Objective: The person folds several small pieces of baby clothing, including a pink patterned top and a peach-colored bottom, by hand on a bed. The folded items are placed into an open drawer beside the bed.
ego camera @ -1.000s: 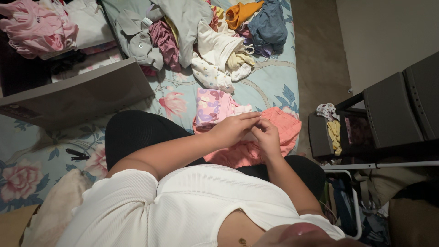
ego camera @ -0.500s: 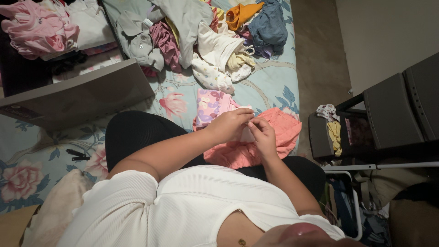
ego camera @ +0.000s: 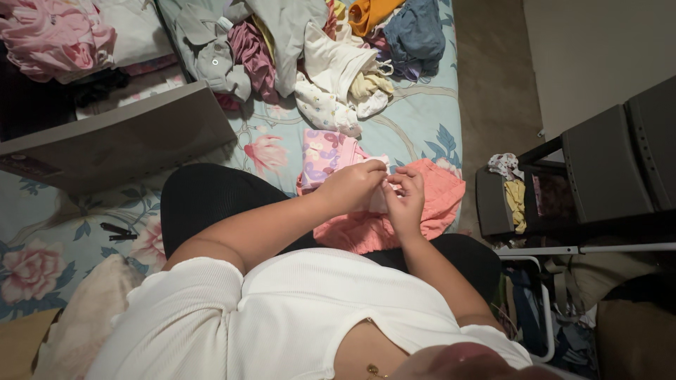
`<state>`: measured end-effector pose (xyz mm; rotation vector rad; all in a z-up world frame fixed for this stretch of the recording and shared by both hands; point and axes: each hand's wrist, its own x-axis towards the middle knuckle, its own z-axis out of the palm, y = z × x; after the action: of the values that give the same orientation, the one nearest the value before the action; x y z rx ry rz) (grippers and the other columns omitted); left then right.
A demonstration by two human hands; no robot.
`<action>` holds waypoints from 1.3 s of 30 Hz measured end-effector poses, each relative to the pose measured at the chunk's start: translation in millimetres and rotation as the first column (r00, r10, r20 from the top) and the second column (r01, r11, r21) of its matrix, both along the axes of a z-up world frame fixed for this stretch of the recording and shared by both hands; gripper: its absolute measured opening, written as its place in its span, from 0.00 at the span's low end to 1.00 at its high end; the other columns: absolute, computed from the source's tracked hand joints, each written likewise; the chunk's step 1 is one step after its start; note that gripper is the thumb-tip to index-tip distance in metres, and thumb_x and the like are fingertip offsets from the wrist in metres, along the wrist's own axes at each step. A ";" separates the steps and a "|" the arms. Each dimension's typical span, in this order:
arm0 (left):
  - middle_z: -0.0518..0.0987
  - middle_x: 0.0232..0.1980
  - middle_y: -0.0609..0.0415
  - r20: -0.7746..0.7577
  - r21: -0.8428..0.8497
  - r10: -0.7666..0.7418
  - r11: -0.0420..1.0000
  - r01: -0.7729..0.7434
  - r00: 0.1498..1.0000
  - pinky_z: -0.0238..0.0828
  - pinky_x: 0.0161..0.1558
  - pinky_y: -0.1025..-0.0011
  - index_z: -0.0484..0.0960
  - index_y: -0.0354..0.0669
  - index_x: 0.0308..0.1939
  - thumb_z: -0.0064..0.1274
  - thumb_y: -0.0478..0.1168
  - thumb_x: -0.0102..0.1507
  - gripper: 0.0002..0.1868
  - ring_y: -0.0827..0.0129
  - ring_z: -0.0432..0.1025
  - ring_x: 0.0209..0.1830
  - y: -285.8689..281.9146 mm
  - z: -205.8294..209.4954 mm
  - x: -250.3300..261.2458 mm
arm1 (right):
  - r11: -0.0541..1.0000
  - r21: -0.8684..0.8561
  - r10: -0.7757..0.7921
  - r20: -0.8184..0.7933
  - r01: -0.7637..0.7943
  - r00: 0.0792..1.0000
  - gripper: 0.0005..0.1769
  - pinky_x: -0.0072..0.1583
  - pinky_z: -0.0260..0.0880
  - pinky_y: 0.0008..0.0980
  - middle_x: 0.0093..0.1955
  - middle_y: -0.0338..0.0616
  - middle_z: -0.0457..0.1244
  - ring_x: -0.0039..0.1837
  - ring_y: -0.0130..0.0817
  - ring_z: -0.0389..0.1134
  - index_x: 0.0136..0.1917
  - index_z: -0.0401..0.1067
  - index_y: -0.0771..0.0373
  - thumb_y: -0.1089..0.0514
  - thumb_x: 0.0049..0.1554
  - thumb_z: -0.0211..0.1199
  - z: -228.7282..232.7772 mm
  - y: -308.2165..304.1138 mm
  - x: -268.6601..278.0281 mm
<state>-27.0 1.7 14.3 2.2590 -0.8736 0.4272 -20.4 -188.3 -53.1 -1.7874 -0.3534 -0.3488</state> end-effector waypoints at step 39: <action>0.75 0.45 0.46 -0.086 -0.032 -0.035 0.999 0.033 0.996 0.76 0.41 0.60 0.77 0.33 0.41 0.63 0.37 0.51 0.18 0.51 0.76 0.42 -9.0 12.8 -2.3 | 0.398 0.917 0.670 -0.280 -0.014 0.688 0.09 0.63 0.70 0.38 0.55 0.40 0.66 0.57 0.33 0.67 0.51 0.73 0.61 0.54 0.62 0.64 -10.8 -9.8 8.8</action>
<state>-29.3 -7.3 27.1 2.2143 -0.8540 0.3221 -11.6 -198.1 -63.9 -0.6293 -0.0348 0.3944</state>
